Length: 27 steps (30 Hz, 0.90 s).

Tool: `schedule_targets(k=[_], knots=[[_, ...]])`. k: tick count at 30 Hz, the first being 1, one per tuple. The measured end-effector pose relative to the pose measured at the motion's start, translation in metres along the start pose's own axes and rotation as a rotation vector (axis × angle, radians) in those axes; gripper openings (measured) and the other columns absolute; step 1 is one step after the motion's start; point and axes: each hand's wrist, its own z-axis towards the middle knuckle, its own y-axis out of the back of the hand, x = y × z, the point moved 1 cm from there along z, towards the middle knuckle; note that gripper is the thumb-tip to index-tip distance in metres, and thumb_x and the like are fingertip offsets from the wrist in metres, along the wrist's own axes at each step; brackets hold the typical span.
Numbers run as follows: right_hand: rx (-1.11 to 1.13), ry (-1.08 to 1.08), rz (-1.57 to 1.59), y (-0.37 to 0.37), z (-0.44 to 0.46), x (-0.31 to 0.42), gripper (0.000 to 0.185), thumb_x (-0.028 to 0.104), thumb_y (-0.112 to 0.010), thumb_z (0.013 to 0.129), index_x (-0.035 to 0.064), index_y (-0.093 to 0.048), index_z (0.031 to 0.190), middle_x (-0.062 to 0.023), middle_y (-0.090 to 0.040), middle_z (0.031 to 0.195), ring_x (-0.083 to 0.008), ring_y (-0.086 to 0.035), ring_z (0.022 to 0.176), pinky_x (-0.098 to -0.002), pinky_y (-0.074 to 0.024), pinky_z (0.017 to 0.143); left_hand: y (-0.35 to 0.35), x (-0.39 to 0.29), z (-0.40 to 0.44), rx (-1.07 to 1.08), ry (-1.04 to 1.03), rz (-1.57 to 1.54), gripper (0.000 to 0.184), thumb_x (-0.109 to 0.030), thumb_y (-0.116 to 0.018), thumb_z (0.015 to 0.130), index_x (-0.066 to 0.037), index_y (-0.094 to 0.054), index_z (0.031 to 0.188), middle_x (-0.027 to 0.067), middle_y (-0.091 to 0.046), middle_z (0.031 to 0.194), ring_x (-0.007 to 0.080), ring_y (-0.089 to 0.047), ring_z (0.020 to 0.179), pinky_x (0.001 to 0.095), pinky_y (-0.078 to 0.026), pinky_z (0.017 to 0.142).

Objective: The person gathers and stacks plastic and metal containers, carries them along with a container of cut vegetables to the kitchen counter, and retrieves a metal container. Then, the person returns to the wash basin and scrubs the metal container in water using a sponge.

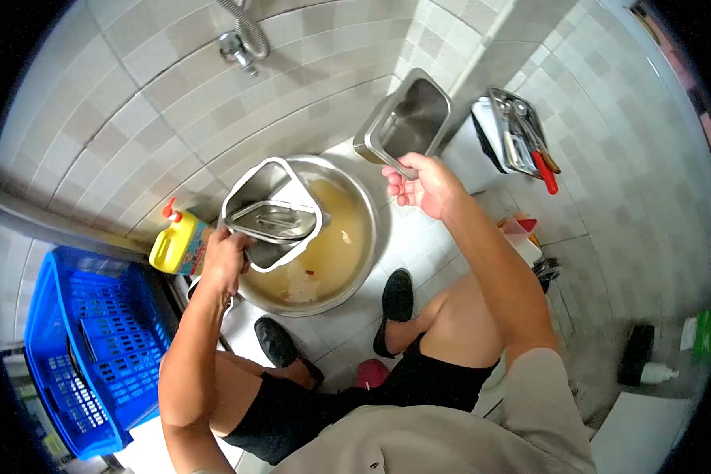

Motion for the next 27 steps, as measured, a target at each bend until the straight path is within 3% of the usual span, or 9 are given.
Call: schedule_targets(k=[3,7,10,14,16,18,20,24,27], knots=[[-0.12,0.046,-0.085,0.021,0.006,0.016,0.017,0.018,-0.059,0.088,0.0014,-0.063,0.09,-0.0072,-0.065,0.075,-0.016,-0.06,0.059,-0.032,-0.044,0.049,-0.001,-0.002,-0.002,-0.028,0.014,-0.019,0.017,-0.011,-0.057,0.082,0.002,-0.058,0.092,0.0063,-0.051,0.064,0.0164,-0.044,0.044,0.0317,-0.033,0.041],[-0.254,0.107,-0.152,0.043,0.002,0.033,0.013,0.013,-0.061,0.086,0.0003,-0.06,0.083,-0.0098,-0.063,0.073,-0.013,-0.052,0.05,-0.0266,-0.0371,0.041,-0.006,-0.006,-0.006,-0.027,-0.011,-0.034,0.015,-0.01,-0.056,0.083,0.001,-0.059,0.091,0.005,-0.05,0.064,0.0153,-0.042,0.044,0.0305,-0.032,0.041],[-0.291,0.102,-0.165,0.056,-0.003,0.039,0.013,0.012,-0.061,0.087,0.0002,-0.058,0.082,-0.0062,-0.057,0.067,-0.0113,-0.052,0.05,-0.025,-0.0342,0.041,-0.004,-0.005,-0.006,-0.021,0.025,-0.024,0.014,-0.009,-0.056,0.083,0.0,-0.059,0.092,0.0043,-0.05,0.064,0.0146,-0.041,0.043,0.0295,-0.032,0.04],[-0.375,0.119,-0.229,0.077,-0.009,0.049,0.014,0.01,-0.062,0.084,-0.0017,-0.055,0.084,-0.0077,-0.056,0.068,-0.0125,-0.053,0.05,-0.0254,-0.0342,0.039,-0.003,-0.004,-0.005,-0.027,0.001,-0.007,0.014,-0.009,-0.055,0.083,0.0,-0.057,0.094,0.0065,-0.052,0.071,0.0153,-0.045,0.047,0.0292,-0.034,0.041],[-0.503,0.205,-0.397,0.094,-0.013,0.054,0.02,0.01,-0.061,0.082,-0.0055,-0.056,0.093,-0.0111,-0.061,0.076,-0.0147,-0.058,0.051,-0.0268,-0.0382,0.037,0.0,-0.002,0.0,-0.044,-0.001,0.003,0.015,-0.009,-0.055,0.083,-0.001,-0.056,0.095,0.0077,-0.053,0.075,0.0157,-0.046,0.049,0.0291,-0.035,0.042],[-0.49,0.201,-0.416,0.104,-0.015,0.062,0.024,0.01,-0.061,0.082,-0.0074,-0.055,0.097,-0.0106,-0.059,0.077,-0.0147,-0.059,0.052,-0.0261,-0.0407,0.036,-0.001,-0.003,0.0,-0.026,0.023,-0.02,0.017,-0.009,-0.056,0.081,-0.003,-0.055,0.097,0.007,-0.054,0.075,0.0152,-0.045,0.049,0.0292,-0.035,0.041],[-0.521,0.166,-0.48,0.107,-0.018,0.062,0.019,0.009,-0.062,0.082,-0.0054,-0.053,0.091,-0.0093,-0.054,0.072,-0.0141,-0.054,0.05,-0.0266,-0.0362,0.037,-0.004,-0.008,-0.005,-0.043,-0.004,0.007,0.019,-0.01,-0.056,0.081,-0.004,-0.057,0.1,0.0045,-0.054,0.074,0.0138,-0.044,0.048,0.0278,-0.035,0.041],[-0.5,-0.003,-0.577,0.139,0.001,0.042,0.026,0.01,-0.064,0.082,-0.0088,-0.057,0.1,-0.0134,-0.062,0.076,-0.0165,-0.063,0.053,-0.0294,-0.0458,0.038,-0.004,-0.005,-0.004,-0.025,0.006,-0.031,0.023,-0.007,-0.053,0.083,-0.003,-0.059,0.105,0.0039,-0.056,0.075,0.0121,-0.042,0.047,0.0262,-0.034,0.04],[-0.547,-0.085,-0.554,0.174,0.012,0.009,0.019,0.009,-0.065,0.083,-0.0061,-0.059,0.095,-0.0124,-0.061,0.071,-0.0174,-0.061,0.053,-0.0303,-0.0452,0.04,-0.01,-0.006,-0.005,-0.068,-0.019,-0.035,0.024,-0.008,-0.05,0.084,-0.005,-0.059,0.105,0.003,-0.056,0.074,0.0113,-0.042,0.048,0.0255,-0.034,0.04]])
